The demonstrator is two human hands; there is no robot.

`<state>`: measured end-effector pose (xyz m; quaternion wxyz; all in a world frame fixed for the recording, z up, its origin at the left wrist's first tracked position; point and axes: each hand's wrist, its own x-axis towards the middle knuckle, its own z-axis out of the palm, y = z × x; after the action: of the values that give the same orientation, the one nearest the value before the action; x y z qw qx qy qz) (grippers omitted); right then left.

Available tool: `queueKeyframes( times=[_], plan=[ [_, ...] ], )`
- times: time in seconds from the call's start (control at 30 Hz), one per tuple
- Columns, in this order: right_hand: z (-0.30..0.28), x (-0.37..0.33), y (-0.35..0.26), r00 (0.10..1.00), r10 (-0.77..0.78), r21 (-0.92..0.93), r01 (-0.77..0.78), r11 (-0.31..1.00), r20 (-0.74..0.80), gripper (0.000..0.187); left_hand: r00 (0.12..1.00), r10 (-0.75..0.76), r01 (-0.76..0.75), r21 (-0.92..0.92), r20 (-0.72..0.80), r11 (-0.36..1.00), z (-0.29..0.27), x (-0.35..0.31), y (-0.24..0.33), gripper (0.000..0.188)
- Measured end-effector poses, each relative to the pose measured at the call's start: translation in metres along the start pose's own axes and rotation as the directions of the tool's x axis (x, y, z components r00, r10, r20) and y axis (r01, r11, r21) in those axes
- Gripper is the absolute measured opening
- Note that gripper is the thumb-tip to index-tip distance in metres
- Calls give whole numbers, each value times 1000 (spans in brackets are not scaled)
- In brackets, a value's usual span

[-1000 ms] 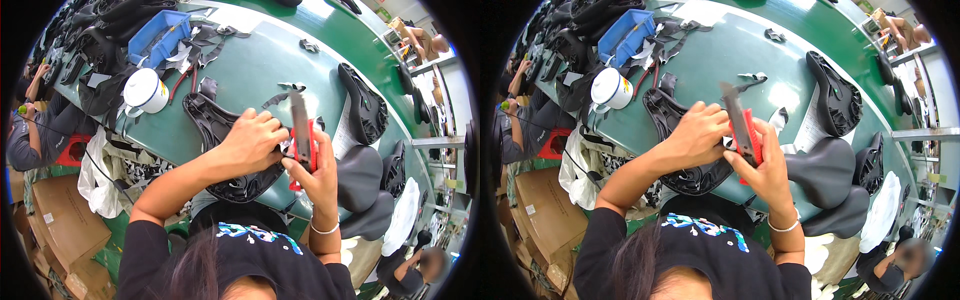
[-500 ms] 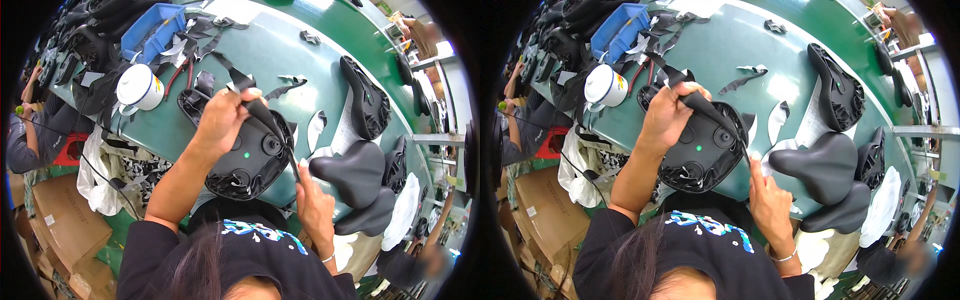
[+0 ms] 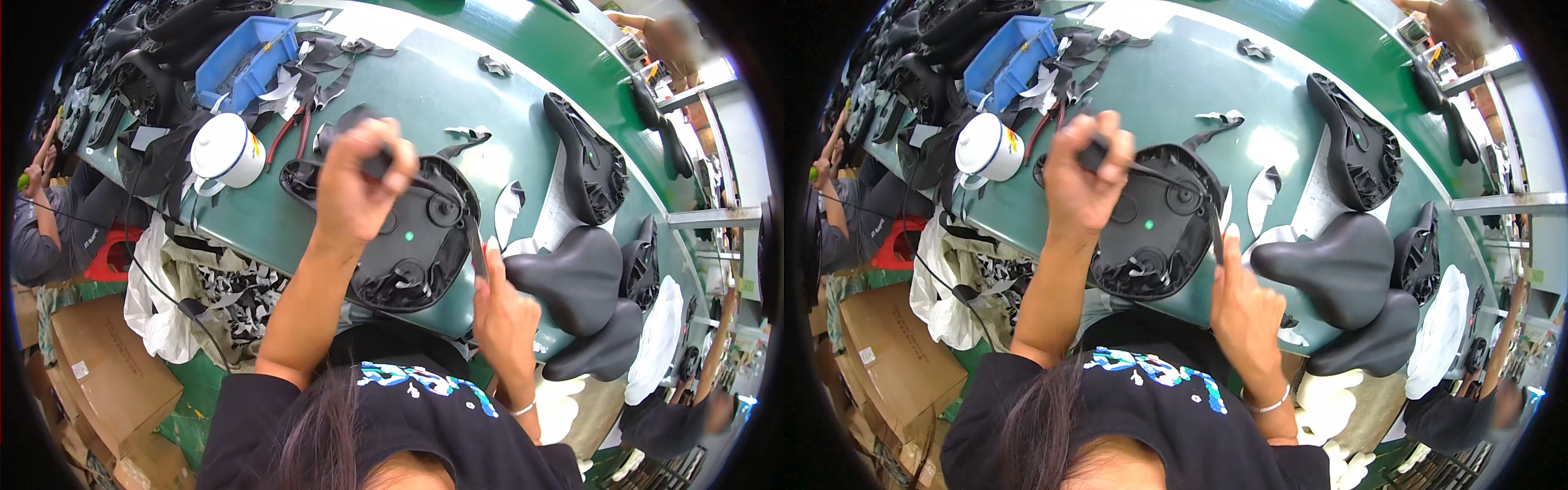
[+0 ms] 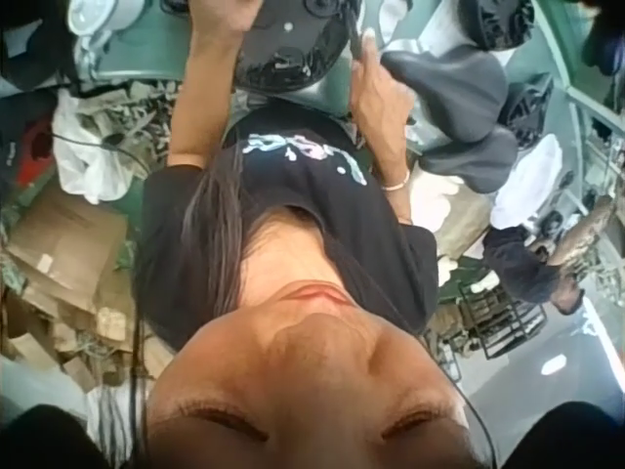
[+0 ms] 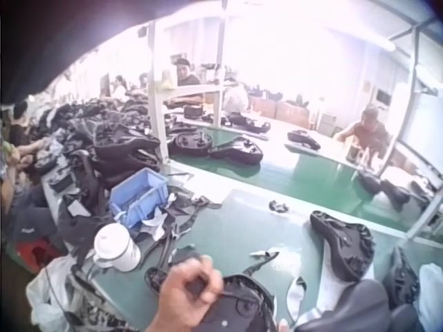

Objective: Trimming excess leather or synthetic material from the underside of bicycle seats using a utility knife.

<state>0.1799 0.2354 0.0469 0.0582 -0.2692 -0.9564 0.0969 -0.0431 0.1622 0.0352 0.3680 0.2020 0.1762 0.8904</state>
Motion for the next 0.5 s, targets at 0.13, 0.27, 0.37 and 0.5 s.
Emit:
queueKeyframes(
  times=[0.13,0.27,0.37,0.5],
  plan=[
    [-9,20,20,998,-48,77,51,996,-37,47,872,-77,-486,839,483,-243,22,6,2,28],
    [-7,27,22,996,-78,83,82,993,-48,42,851,-322,-518,767,415,-380,-12,22,-7,28],
    [3,25,30,979,-105,184,138,973,-176,47,824,-215,-567,761,525,-314,-26,28,-12,16],
    [3,40,29,971,-166,104,185,977,-171,47,798,-159,-601,753,581,-267,-25,32,-16,12]
  ],
)
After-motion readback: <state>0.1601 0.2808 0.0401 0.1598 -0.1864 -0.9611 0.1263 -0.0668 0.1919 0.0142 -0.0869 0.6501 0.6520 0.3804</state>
